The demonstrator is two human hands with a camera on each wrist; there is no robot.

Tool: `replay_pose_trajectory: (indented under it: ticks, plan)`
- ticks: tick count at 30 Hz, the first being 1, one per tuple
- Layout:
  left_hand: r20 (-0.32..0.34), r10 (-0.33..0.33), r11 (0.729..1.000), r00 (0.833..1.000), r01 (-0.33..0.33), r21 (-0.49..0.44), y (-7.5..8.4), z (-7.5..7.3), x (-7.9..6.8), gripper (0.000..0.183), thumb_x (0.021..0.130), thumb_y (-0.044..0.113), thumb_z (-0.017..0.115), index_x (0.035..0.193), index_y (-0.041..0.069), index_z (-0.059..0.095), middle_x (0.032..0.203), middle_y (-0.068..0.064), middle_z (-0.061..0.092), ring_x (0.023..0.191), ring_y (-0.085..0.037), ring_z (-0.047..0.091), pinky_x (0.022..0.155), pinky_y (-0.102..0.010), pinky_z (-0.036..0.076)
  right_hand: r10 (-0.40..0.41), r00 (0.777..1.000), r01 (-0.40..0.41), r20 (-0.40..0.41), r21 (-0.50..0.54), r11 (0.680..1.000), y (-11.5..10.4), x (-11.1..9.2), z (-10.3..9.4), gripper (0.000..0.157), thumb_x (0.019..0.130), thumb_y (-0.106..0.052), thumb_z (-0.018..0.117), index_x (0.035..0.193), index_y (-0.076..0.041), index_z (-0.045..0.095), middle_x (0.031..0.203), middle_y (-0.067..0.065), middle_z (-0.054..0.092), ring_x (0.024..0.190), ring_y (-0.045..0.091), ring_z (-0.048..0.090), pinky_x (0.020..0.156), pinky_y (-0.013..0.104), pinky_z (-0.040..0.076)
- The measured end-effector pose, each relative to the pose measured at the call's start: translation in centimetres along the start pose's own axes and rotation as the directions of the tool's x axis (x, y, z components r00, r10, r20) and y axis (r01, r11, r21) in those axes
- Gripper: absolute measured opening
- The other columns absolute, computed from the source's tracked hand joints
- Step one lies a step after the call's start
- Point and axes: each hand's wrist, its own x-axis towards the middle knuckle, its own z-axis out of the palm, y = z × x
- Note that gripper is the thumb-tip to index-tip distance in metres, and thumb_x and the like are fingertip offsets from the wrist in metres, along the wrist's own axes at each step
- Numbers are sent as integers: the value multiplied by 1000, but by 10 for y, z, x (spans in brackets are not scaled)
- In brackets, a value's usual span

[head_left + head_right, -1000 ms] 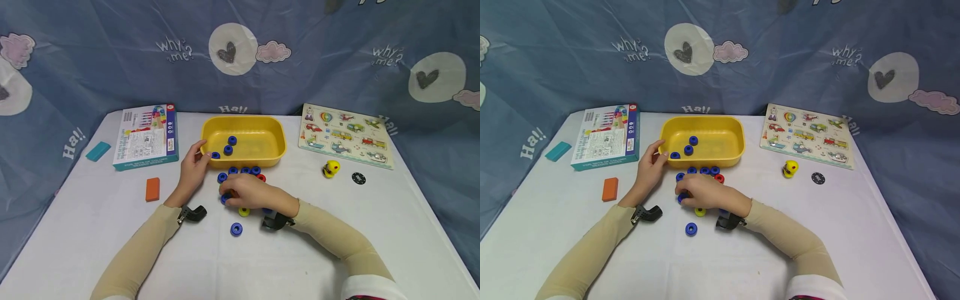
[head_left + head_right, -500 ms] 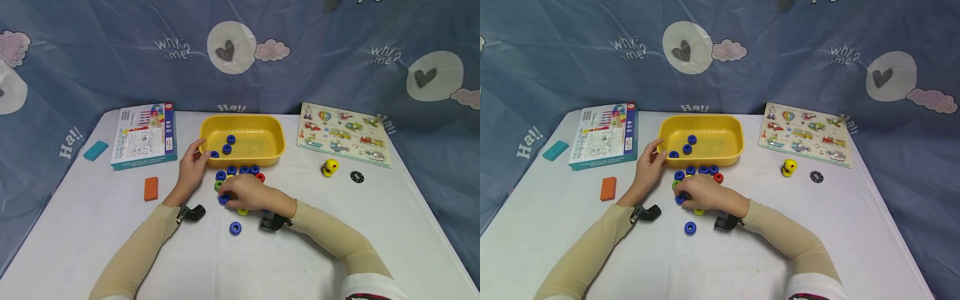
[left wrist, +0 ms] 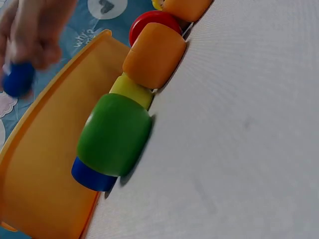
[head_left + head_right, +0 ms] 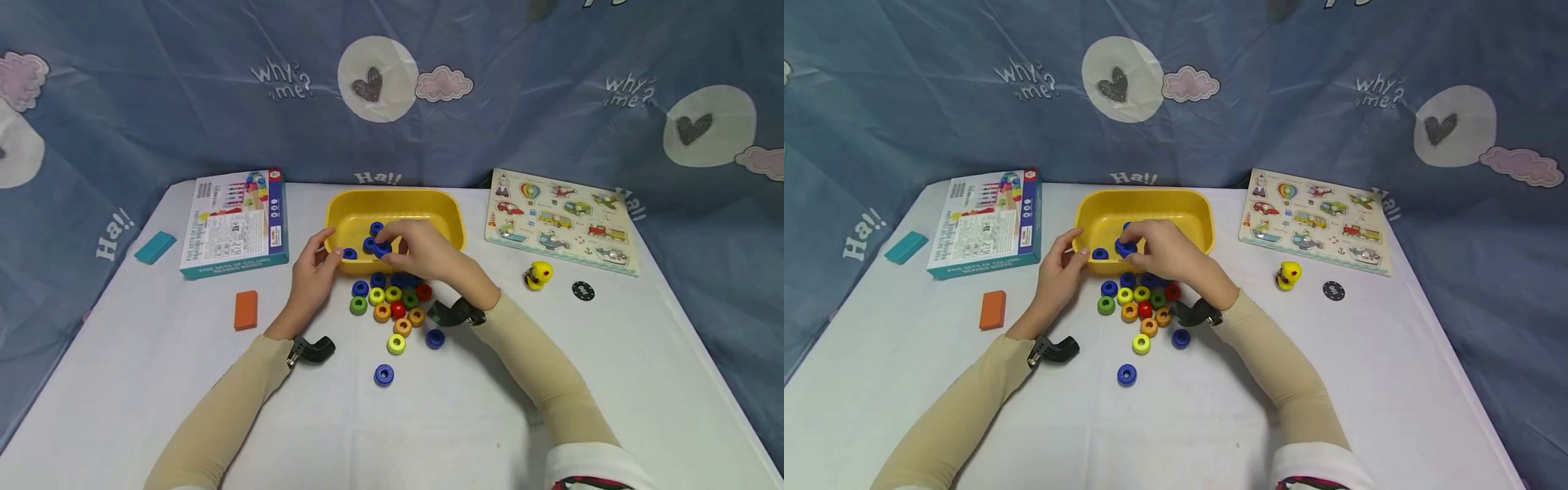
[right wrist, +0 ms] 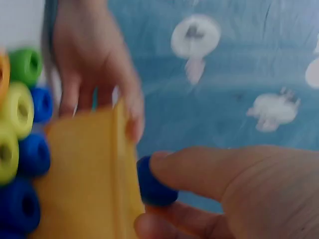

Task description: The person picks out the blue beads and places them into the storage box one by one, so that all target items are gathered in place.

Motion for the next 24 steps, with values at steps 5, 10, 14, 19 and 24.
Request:
replay_pose_trajectory:
  ticks: [5, 10, 14, 19, 24]
  plan:
    - [3, -15, 1000, 1000, 15, -1, 1, 0, 0, 46, 100, 24, 52, 145, 16, 43, 154, -2, 39, 124, -28, 53, 106, -45, 46, 139, 989, -139, 55, -8, 990, 27, 24, 4, 29, 86, -15, 72, 114, -7, 68, 110, 8, 70, 92, 20, 63, 85, 33, 55]
    - [20, -30, 999, 999, 30, -9, 17, -2, -5, 47, 100, 19, 51, 145, 10, 42, 154, -10, 38, 126, -33, 52, 106, -47, 46, 237, 964, -241, 120, 17, 970, 46, 42, 13, 28, 85, -11, 73, 112, -7, 68, 110, 10, 70, 102, 23, 64, 93, 35, 54]
    - [26, -27, 1000, 999, 27, 8, 36, -3, -11, 46, 100, 16, 50, 145, 7, 42, 153, -14, 39, 125, -34, 52, 104, -46, 47, 277, 948, -286, 155, 38, 957, 53, 50, 18, 28, 84, -9, 74, 111, -7, 67, 111, 11, 69, 102, 23, 64, 94, 35, 53]
    - [25, -25, 1000, 999, 25, 12, 42, -4, -13, 46, 100, 15, 50, 144, 6, 42, 153, -14, 38, 126, -34, 52, 104, -46, 47, 291, 942, -302, 165, 44, 952, 56, 54, 21, 28, 84, -10, 74, 110, -7, 66, 111, 12, 69, 102, 24, 63, 95, 35, 53]
    - [23, -33, 999, 999, 33, 9, 42, -4, -14, 46, 100, 16, 50, 144, 6, 42, 154, -14, 38, 127, -35, 51, 105, -46, 47, 276, 950, -286, 146, 53, 957, 53, 51, 19, 29, 86, -12, 72, 114, -7, 66, 114, 11, 68, 103, 23, 63, 94, 34, 53]
